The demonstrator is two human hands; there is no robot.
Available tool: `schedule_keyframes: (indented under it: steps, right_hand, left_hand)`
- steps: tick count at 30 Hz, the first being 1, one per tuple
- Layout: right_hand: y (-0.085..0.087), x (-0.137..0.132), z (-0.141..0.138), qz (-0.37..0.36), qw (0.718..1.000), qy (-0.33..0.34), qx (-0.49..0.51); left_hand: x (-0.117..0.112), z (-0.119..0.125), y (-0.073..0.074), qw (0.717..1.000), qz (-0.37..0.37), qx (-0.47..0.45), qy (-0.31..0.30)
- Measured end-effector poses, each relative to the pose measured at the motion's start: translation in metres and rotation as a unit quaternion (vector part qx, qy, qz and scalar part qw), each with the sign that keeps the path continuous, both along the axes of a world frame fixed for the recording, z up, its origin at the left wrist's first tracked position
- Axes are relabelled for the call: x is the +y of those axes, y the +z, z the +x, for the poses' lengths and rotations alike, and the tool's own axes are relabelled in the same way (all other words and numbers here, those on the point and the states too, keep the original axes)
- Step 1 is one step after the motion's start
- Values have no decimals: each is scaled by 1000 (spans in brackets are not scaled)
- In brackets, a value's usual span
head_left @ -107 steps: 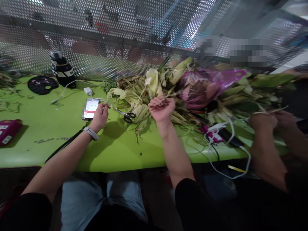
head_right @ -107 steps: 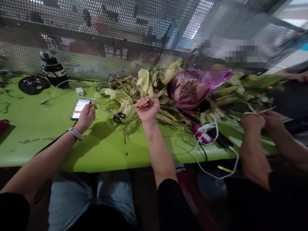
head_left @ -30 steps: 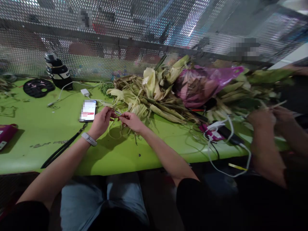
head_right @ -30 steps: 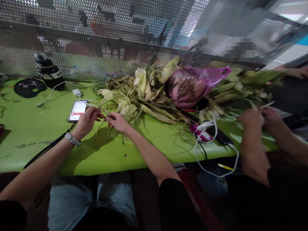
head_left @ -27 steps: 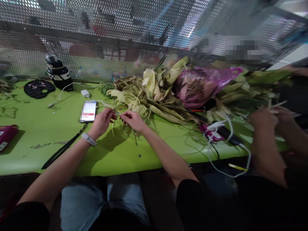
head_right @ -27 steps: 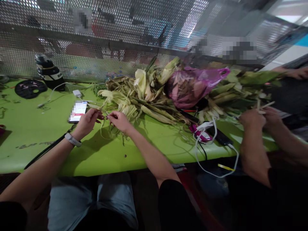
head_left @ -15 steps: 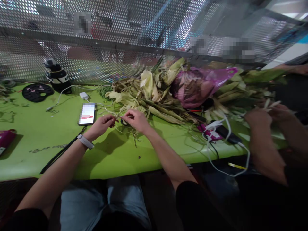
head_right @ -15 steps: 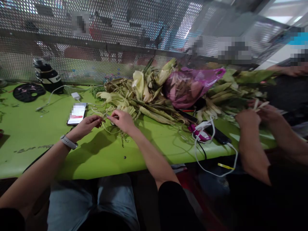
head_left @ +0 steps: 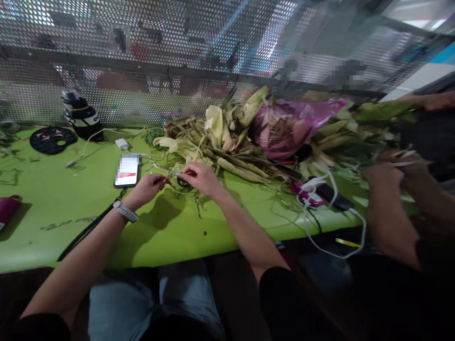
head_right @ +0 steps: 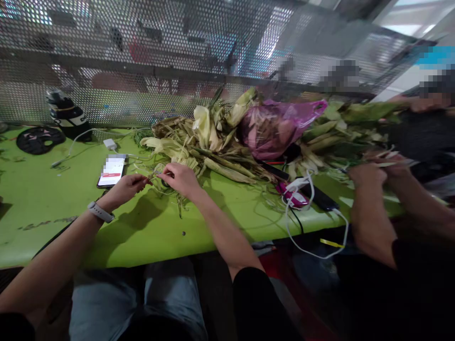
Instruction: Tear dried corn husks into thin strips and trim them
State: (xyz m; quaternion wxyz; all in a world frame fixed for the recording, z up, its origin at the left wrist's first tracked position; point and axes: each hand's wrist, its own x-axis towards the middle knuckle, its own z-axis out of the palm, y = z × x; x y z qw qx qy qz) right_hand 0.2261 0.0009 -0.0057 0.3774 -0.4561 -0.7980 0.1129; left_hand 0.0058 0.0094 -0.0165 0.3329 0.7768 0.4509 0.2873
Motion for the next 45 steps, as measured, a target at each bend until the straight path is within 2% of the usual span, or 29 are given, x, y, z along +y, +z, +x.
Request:
schedule_keyframes:
  steps: [3,6,9,11,13,15,18,20,21,23,25,26,28,31,34,37,39,42,45]
  right_hand:
    - [4,-2,2,33,998,41,-19]
    - [10,-11,1,84,991,87,-53]
    - [20,-25,1,112,983,116,-84]
    - [27,-32,4,103,983,133,-69]
    - [34,-34,9,51,983,178,-16]
    - [37,-31,14,-39,967,247,46]
    - [34,-24,13,-202,909,346,109]
    - [28,-21,7,-281,876,358,157]
    - [25,-20,2,-303,869,341,193]
    - [18,-19,-6,-313,864,290,267]
    - [10,-16,-12,-306,865,243,314]
    - [7,-14,-14,-306,866,224,325]
    - [1,-9,-16,-314,869,188,334]
    - [-1,-4,-16,-316,876,170,322]
    - [2,-7,-14,-312,875,180,325]
    - [5,-12,-14,-309,879,184,313]
    - [4,-14,-16,-316,886,186,284]
    - [2,-14,-19,-315,897,178,255]
    - [1,-17,-20,-253,931,155,213]
  left_hand:
    - [-1,1,-1,997,63,44,2]
    - [-7,6,-3,985,147,90,-29]
    - [-20,14,-1,968,199,143,-62]
    - [-31,18,5,952,219,155,-145]
    - [-43,20,16,939,221,136,-225]
    - [-54,20,30,934,173,99,-297]
    - [-63,17,45,915,88,26,-393]
    - [-64,14,49,907,17,-26,-421]
    - [-63,12,49,908,-25,-56,-415]
    - [-57,7,45,918,-99,-132,-360]
    - [-49,3,40,927,-132,-223,-271]
    - [-44,1,37,930,-124,-278,-206]
    - [-33,-1,33,924,-142,-340,-104]
    - [-20,-3,28,901,-201,-382,-32]
    - [-15,-1,25,900,-215,-379,-3]
    - [-15,3,22,911,-194,-363,13]
    - [-15,6,19,926,-152,-344,35]
    - [-14,7,15,958,-53,-273,75]
    - [-11,6,10,981,58,-159,97]
